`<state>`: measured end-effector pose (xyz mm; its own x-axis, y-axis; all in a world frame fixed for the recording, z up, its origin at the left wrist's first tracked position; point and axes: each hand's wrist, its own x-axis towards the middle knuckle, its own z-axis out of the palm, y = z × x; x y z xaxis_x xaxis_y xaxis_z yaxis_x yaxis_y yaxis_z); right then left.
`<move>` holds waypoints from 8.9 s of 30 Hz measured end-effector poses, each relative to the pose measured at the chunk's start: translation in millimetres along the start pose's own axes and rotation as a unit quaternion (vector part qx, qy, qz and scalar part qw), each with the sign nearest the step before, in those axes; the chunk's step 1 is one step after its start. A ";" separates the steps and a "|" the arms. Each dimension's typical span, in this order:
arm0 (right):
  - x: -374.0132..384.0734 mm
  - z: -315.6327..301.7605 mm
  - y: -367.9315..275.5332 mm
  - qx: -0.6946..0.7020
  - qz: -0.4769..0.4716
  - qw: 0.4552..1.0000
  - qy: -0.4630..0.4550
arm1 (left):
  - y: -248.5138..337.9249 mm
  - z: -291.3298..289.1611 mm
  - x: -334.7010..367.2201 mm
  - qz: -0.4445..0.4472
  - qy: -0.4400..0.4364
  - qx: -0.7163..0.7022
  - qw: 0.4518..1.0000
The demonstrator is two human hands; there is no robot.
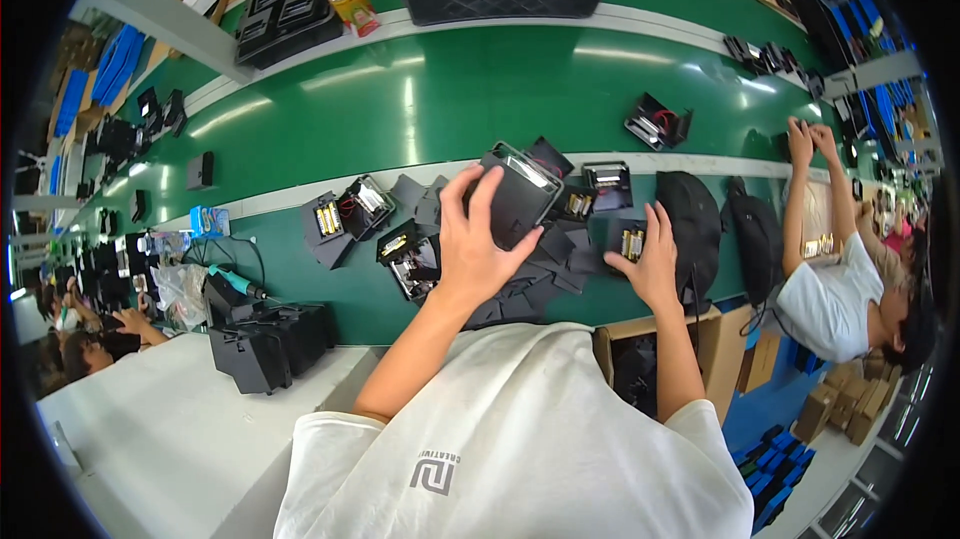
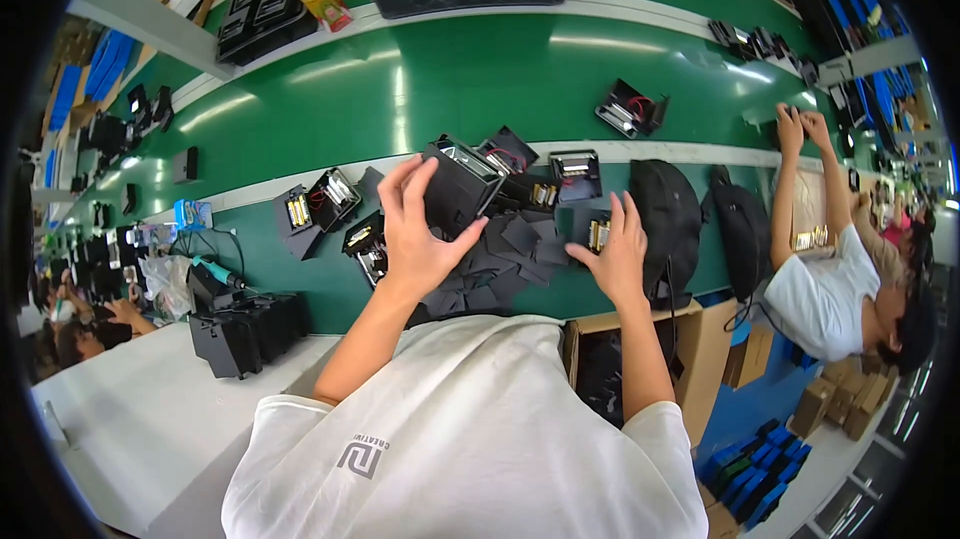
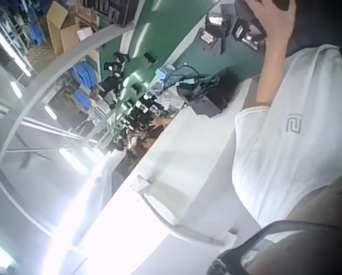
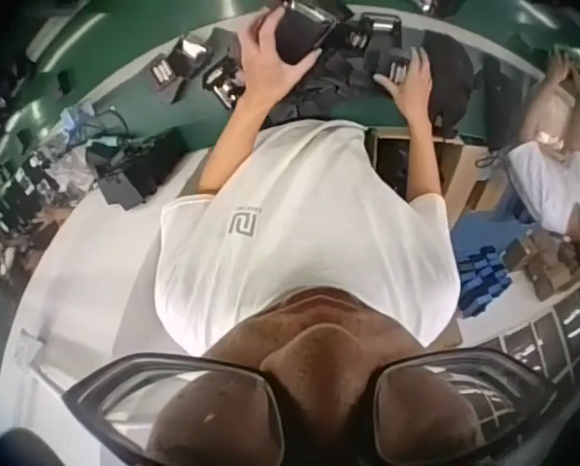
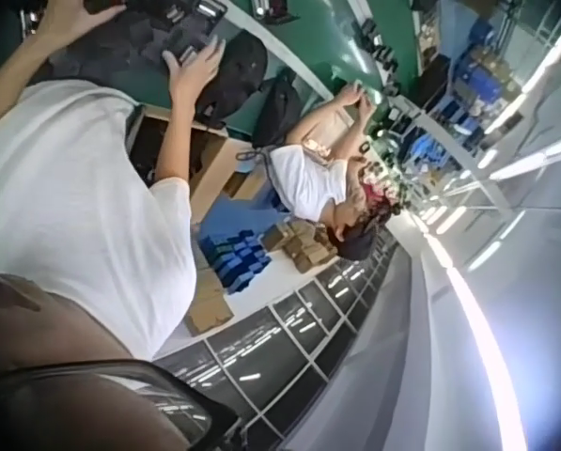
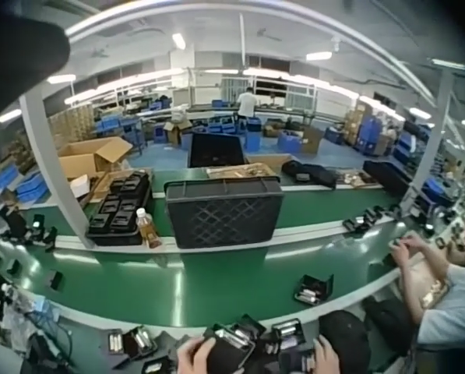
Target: Assembling and packaging electronic components into small black boxes on a factory production line.
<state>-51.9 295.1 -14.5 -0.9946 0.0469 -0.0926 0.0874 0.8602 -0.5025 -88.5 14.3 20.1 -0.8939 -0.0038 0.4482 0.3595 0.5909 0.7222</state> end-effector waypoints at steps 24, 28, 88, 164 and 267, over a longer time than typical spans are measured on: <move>-43.8 -19.4 -130.5 0.176 -0.263 0.949 -0.016 | 65.2 -36.6 -59.7 -0.313 -0.115 -0.432 0.838; -44.6 -15.9 -128.8 0.232 -0.235 0.943 -0.032 | 68.2 -38.2 -63.1 -0.313 -0.115 -0.436 0.836; 263.3 79.1 -43.1 -0.080 -0.273 0.945 -0.164 | -261.6 23.6 70.0 -0.307 -0.076 0.206 0.926; 87.4 114.5 -158.3 0.072 -0.331 0.939 -0.058 | -3.1 -78.1 -116.9 -0.442 0.095 -0.446 0.772; -32.2 -14.8 -134.6 0.397 -0.020 0.901 -0.172 | 33.3 -15.6 -64.4 -0.254 -0.015 -0.390 0.885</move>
<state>-32.4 185.3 68.8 -0.9335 -0.2541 -0.2529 0.1999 0.2167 -0.9556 -14.8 21.6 23.4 -0.9957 -0.0809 -0.0453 -0.0267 -0.2176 0.9757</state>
